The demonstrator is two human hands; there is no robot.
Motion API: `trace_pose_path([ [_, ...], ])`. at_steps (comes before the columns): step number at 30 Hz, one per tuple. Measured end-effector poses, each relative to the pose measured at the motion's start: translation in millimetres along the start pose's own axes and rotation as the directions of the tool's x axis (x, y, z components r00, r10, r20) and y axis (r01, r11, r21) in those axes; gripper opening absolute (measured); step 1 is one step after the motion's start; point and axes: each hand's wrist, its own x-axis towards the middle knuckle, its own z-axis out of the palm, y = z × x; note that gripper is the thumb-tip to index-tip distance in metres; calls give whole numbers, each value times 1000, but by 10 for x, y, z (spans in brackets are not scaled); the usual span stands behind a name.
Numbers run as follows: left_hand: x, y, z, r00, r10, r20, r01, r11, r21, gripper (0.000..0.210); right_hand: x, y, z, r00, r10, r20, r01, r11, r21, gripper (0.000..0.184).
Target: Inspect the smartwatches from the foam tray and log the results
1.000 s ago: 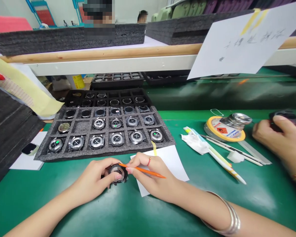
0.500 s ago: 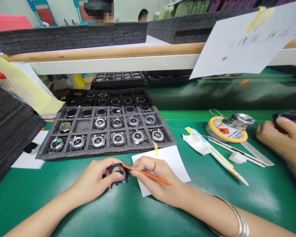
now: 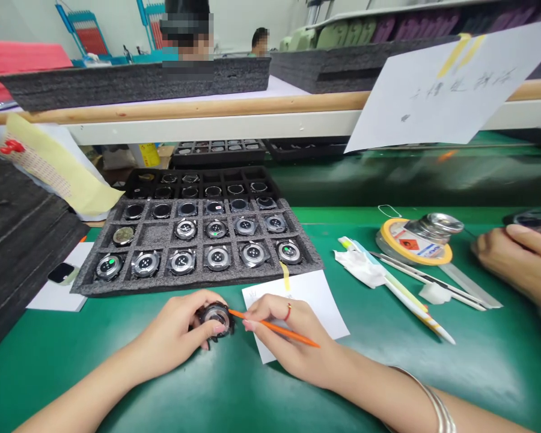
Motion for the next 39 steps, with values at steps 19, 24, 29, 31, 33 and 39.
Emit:
trace_pose_path([
  [19,26,-76,12,1000,-26,-17,19,949,-316,24,29,-26,99,978,-206,-10,205,976,-78,16],
  [24,21,-79,16,999,-26,-20,19,948,-318,24,40,-1,113,972,-235,13,236,970,-64,16],
  [29,31,-67,9,999,-37,-17,31,956,-290,26,-55,29,77,980,-201,-2,200,977,-80,18],
  [31,32,-63,4,999,-37,-25,28,959,-281,26,-55,37,77,980,-196,11,196,976,-94,18],
  [33,29,-58,1,999,-41,-31,32,962,-271,26,-40,46,84,981,-191,11,191,977,-91,17],
  [39,28,-67,-2,999,-46,-18,40,968,-247,28,52,75,144,989,-139,-49,137,990,-27,15],
])
